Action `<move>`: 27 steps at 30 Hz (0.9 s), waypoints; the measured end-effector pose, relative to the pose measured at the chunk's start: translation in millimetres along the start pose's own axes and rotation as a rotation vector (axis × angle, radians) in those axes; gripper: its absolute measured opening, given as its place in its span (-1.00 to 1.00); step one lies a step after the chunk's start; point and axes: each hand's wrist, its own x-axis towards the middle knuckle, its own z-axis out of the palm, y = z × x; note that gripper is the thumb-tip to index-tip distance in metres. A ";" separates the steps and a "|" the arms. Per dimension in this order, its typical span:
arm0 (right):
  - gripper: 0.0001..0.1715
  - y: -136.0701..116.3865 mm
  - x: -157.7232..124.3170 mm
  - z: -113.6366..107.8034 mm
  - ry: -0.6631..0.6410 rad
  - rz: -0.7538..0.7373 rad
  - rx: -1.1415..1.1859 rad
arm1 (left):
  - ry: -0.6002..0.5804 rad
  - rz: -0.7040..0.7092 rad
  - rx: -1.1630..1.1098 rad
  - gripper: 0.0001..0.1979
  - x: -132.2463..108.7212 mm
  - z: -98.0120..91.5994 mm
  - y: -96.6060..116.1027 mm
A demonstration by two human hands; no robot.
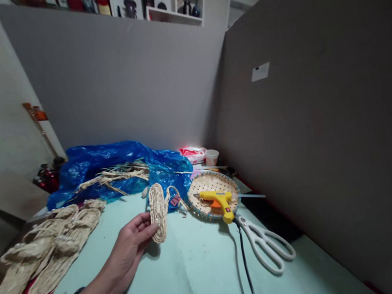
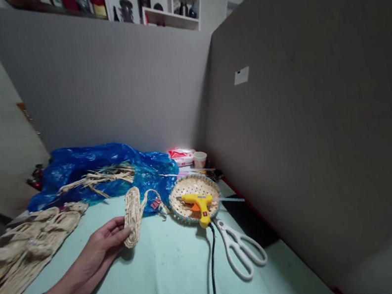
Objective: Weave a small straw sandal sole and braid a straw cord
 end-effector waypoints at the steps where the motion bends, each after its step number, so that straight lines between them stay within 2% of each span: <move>1: -0.73 -3.6 3.0 -0.6 0.007 0.000 0.001 | -0.011 0.008 -0.004 -0.70 -4.0 1.3 2.0; 3: -0.76 -5.4 11.9 -9.8 0.085 0.077 0.043 | -0.035 0.026 -0.013 -0.73 -10.7 3.5 4.3; 4: -0.70 -3.1 17.6 -17.5 0.141 0.136 0.075 | -0.045 0.033 -0.015 -0.74 -13.1 4.1 4.5; 6: -0.68 7.1 30.1 -34.7 0.335 0.335 0.280 | -0.060 0.038 -0.014 -0.73 -15.7 4.0 3.3; 8: -0.70 20.7 41.0 -47.5 0.380 0.382 0.363 | -0.066 0.032 -0.011 -0.71 -15.8 2.1 0.1; 10: -0.76 32.5 48.5 -51.8 0.357 0.370 0.430 | -0.067 0.025 -0.017 -0.69 -14.3 -0.8 -4.2; 14: -0.83 43.8 55.6 -44.8 0.290 0.340 0.611 | -0.072 -0.004 -0.049 -0.66 -11.6 -4.4 -12.3; 20: -0.66 48.7 56.4 -44.3 0.219 0.365 0.924 | -0.097 -0.072 -0.080 -0.70 -16.8 0.2 -14.4; 27: -0.62 50.3 52.1 -44.4 0.247 0.440 0.993 | 0.043 -0.024 0.069 -0.69 -22.0 4.6 -19.9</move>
